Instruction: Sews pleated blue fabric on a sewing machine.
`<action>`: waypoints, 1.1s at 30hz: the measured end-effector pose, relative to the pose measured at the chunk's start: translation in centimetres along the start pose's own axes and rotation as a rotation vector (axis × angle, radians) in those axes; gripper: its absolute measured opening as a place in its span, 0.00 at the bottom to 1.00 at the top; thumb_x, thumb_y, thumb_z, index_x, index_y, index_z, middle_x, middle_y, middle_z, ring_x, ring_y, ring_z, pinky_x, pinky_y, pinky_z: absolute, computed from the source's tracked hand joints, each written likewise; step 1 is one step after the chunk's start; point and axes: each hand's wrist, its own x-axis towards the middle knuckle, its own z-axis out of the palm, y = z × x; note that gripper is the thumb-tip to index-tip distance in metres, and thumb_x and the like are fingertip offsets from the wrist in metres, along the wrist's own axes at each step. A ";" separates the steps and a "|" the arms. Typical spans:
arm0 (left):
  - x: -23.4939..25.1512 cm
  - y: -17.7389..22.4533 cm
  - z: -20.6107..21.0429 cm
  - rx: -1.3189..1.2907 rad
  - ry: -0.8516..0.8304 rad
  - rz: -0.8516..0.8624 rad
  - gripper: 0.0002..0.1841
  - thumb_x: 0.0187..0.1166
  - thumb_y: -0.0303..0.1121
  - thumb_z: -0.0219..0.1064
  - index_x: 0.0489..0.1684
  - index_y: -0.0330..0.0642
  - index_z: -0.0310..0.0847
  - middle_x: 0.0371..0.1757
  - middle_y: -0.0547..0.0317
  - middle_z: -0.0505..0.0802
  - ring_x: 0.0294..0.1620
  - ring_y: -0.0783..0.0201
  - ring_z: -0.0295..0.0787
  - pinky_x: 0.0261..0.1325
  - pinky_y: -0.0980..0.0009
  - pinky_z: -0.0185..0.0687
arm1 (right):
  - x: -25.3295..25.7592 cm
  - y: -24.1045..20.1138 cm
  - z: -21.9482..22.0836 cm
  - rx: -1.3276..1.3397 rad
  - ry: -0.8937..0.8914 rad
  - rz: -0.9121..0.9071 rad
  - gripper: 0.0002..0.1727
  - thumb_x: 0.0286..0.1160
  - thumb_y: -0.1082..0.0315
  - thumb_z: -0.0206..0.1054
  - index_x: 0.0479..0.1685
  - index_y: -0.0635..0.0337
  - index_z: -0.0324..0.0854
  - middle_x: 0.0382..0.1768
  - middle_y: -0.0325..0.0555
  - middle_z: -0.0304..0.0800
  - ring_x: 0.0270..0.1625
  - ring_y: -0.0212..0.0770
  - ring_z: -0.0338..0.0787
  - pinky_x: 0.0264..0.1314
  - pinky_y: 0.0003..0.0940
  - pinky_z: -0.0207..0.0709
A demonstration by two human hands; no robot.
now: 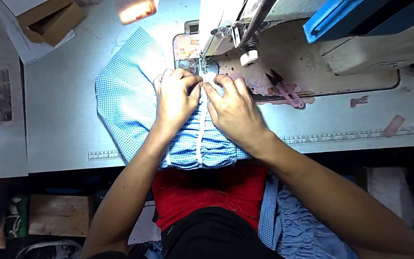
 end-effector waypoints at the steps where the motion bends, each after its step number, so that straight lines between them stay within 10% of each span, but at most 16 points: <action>1: 0.2 0.0 0.0 0.001 0.001 -0.003 0.10 0.81 0.42 0.67 0.47 0.59 0.97 0.48 0.67 0.95 0.57 0.63 0.85 0.69 0.53 0.64 | 0.2 0.0 0.0 -0.005 0.006 0.001 0.24 0.88 0.65 0.52 0.78 0.57 0.79 0.73 0.62 0.79 0.65 0.63 0.80 0.63 0.50 0.77; 24: 1.5 -0.7 0.3 -0.021 -0.009 -0.032 0.11 0.82 0.43 0.66 0.47 0.60 0.97 0.50 0.68 0.93 0.59 0.63 0.82 0.69 0.54 0.62 | 1.2 -0.1 0.7 -0.020 0.085 0.032 0.22 0.87 0.65 0.54 0.75 0.56 0.82 0.64 0.59 0.83 0.62 0.60 0.82 0.58 0.47 0.78; 28: 0.6 -1.0 -1.3 -0.228 -0.045 0.040 0.14 0.79 0.44 0.68 0.55 0.54 0.94 0.69 0.59 0.87 0.74 0.58 0.76 0.79 0.57 0.65 | -0.3 0.0 0.8 0.065 0.231 0.001 0.15 0.86 0.68 0.55 0.58 0.61 0.87 0.53 0.57 0.87 0.56 0.57 0.86 0.55 0.45 0.80; 33: -1.7 -1.9 -2.4 0.050 -0.202 0.385 0.23 0.79 0.62 0.64 0.65 0.67 0.91 0.82 0.67 0.82 0.94 0.43 0.55 0.88 0.23 0.33 | -1.2 -0.2 0.4 0.048 0.143 0.039 0.18 0.86 0.69 0.54 0.65 0.63 0.85 0.63 0.55 0.89 0.67 0.56 0.86 0.67 0.45 0.79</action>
